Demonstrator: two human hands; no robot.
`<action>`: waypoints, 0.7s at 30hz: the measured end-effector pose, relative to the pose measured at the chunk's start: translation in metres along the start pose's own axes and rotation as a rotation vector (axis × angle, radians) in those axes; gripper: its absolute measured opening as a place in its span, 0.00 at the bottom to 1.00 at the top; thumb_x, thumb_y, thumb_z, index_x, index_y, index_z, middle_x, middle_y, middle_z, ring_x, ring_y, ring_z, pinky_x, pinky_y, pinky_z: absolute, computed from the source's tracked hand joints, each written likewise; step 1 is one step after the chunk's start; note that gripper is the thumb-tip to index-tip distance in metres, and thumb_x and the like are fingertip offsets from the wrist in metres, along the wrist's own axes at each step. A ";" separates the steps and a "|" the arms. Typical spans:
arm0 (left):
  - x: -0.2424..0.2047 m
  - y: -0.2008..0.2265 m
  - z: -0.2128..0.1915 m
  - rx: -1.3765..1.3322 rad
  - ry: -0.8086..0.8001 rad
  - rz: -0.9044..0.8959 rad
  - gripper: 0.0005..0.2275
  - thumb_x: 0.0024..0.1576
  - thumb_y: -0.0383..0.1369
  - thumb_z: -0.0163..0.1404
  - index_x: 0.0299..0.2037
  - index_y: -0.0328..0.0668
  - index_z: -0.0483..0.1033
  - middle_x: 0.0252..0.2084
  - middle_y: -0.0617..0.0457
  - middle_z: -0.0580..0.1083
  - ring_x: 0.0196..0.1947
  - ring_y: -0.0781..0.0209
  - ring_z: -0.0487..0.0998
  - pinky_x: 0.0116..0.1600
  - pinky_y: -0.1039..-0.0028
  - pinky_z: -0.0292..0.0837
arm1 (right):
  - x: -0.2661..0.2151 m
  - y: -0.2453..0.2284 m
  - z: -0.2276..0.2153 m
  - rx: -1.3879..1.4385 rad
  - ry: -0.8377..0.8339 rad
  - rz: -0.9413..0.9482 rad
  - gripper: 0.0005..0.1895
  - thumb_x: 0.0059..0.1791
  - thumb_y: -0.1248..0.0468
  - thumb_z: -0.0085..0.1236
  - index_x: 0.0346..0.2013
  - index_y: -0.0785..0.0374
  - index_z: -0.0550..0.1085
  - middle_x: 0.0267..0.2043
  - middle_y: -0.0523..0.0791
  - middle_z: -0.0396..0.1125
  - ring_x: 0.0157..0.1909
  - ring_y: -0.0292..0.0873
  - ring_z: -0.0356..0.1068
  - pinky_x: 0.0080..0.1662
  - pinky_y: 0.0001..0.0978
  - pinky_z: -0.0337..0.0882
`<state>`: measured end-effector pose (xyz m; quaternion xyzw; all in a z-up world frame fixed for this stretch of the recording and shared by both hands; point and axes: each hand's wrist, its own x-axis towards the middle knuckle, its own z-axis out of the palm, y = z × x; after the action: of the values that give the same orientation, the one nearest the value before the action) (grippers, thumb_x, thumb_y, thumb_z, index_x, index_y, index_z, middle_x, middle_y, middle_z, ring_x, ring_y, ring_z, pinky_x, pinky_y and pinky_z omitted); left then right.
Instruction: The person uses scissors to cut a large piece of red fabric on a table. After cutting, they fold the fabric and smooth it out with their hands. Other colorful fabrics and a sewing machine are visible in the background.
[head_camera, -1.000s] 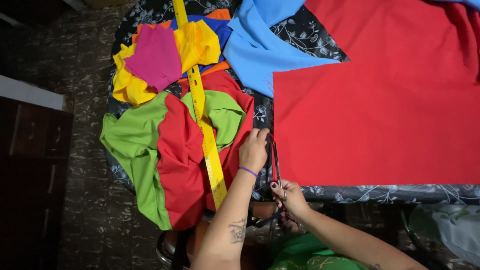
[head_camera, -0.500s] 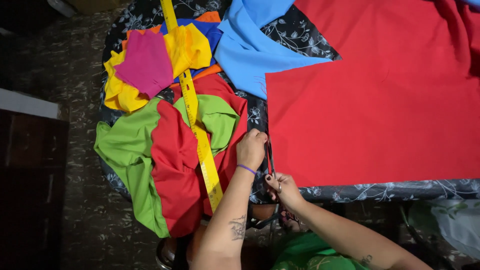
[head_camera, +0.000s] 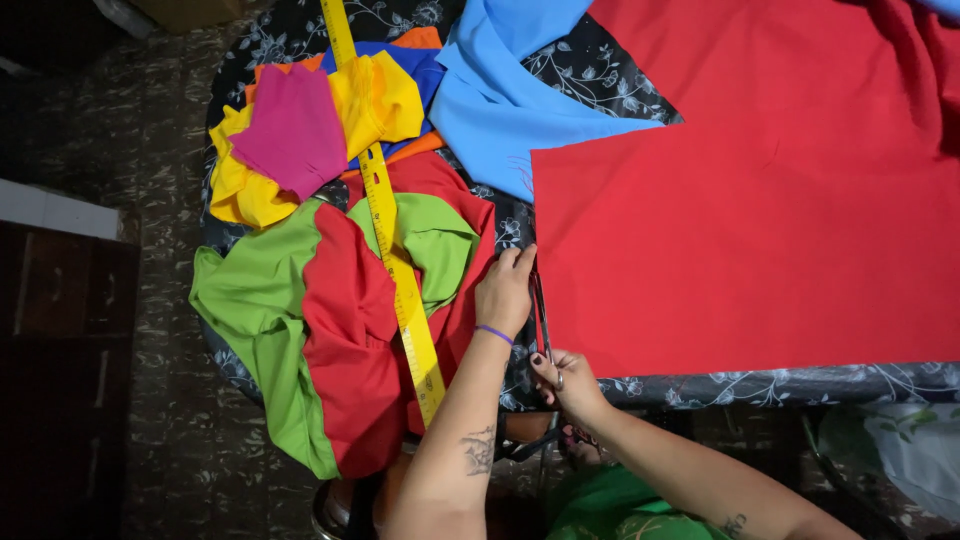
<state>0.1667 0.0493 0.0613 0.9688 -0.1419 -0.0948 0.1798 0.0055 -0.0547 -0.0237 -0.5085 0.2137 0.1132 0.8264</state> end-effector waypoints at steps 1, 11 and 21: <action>0.003 -0.001 0.001 0.008 -0.030 0.005 0.25 0.65 0.26 0.45 0.73 0.56 0.67 0.67 0.50 0.69 0.62 0.44 0.77 0.56 0.48 0.82 | 0.002 0.000 0.000 -0.005 -0.010 -0.002 0.24 0.55 0.59 0.67 0.19 0.71 0.74 0.10 0.51 0.65 0.06 0.36 0.61 0.15 0.22 0.55; 0.016 -0.015 0.028 0.086 0.060 -0.047 0.06 0.67 0.38 0.47 0.42 0.56 0.78 0.47 0.58 0.74 0.50 0.49 0.81 0.47 0.55 0.83 | 0.019 -0.006 0.005 0.020 0.018 0.017 0.23 0.54 0.55 0.68 0.22 0.68 0.74 0.14 0.53 0.68 0.08 0.38 0.64 0.14 0.25 0.59; 0.009 -0.007 0.014 0.063 0.084 -0.048 0.05 0.66 0.37 0.48 0.43 0.57 0.78 0.45 0.57 0.74 0.48 0.49 0.82 0.46 0.54 0.84 | 0.036 -0.001 0.010 -0.013 0.046 -0.012 0.22 0.53 0.57 0.71 0.23 0.69 0.74 0.13 0.51 0.66 0.08 0.38 0.64 0.15 0.23 0.59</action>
<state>0.1737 0.0485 0.0445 0.9802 -0.1136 -0.0538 0.1527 0.0405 -0.0471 -0.0360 -0.5177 0.2290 0.0980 0.8185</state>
